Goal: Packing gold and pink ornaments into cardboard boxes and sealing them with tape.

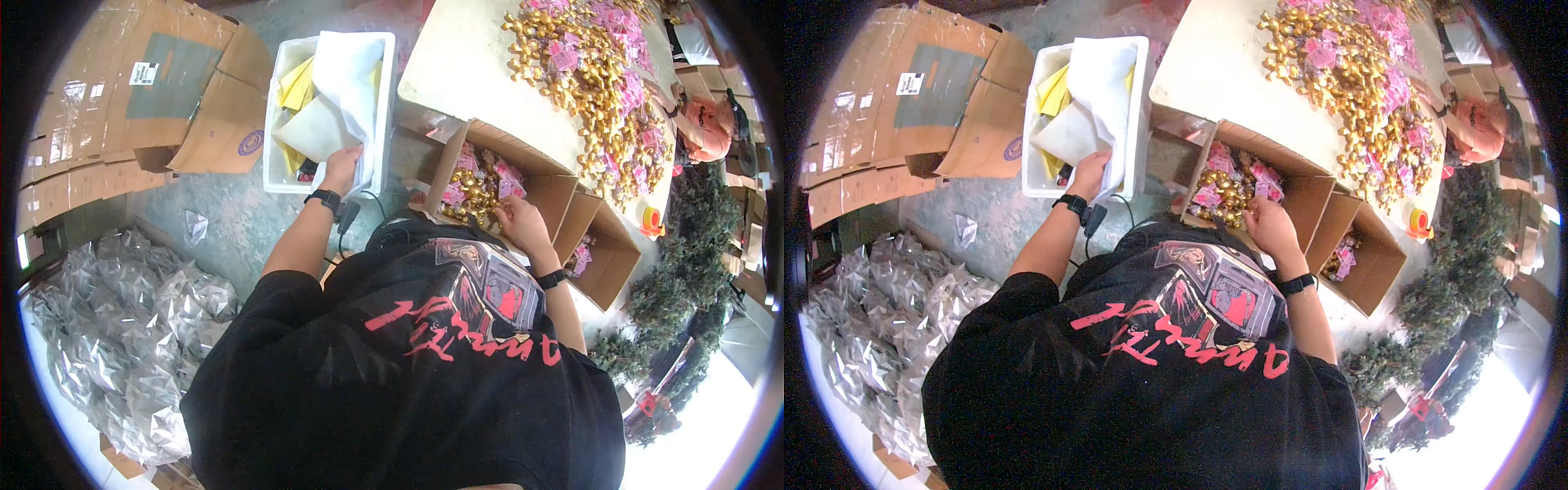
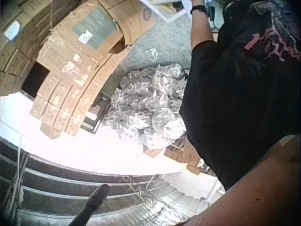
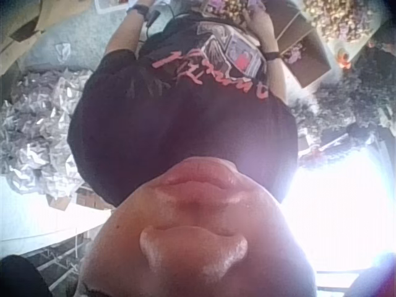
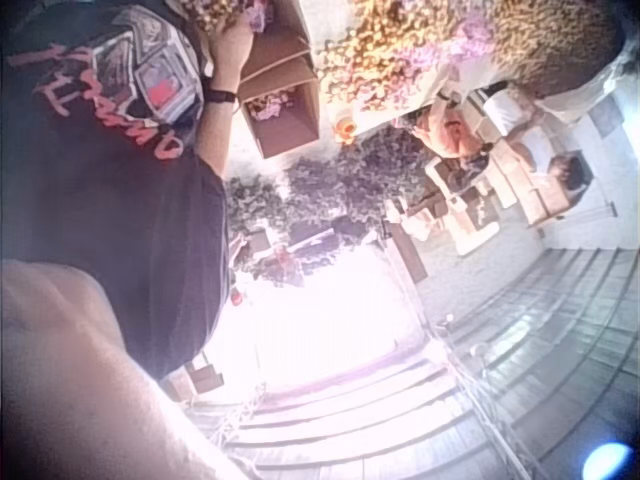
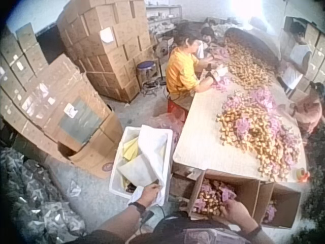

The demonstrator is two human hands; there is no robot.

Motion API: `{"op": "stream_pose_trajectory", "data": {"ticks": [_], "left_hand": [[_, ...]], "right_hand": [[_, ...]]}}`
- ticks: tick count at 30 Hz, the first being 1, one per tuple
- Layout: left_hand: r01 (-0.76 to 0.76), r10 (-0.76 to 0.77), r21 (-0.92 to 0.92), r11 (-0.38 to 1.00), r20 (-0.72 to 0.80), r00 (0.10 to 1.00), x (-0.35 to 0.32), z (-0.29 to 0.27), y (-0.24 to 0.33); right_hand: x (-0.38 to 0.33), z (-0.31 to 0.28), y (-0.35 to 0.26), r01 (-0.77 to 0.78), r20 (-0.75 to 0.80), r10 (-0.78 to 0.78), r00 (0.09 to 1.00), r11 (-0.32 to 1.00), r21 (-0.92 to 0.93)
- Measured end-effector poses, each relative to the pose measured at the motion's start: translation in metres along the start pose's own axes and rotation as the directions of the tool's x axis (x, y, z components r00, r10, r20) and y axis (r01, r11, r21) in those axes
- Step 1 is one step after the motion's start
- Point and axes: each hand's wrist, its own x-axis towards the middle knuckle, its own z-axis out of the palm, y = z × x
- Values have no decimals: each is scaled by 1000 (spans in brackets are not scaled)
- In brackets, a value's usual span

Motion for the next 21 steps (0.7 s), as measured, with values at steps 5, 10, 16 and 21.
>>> {"op": "stream_pose_trajectory", "data": {"ticks": [5, 10, 16, 21], "left_hand": [[169, -194, -311, 935, -50, 980, 14, -44, 35], [-58, 113, 156, 986, -369, 923, 15, -80, 95], [-272, 346, 242, 931, -356, 868, -15, -97, 179], [-97, 507, 735, 671, -360, 784, -23, -131, 186]], "right_hand": [[-1, -1, 7, 39, -24, -39, 999, 999, -22], [-4, -6, 9, -9, -15, 8, 1000, 1000, -22], [-8, -8, 4, -22, -46, 23, 999, 999, 24], [-7, -5, 9, 27, -39, -26, 999, 999, 19]]}}
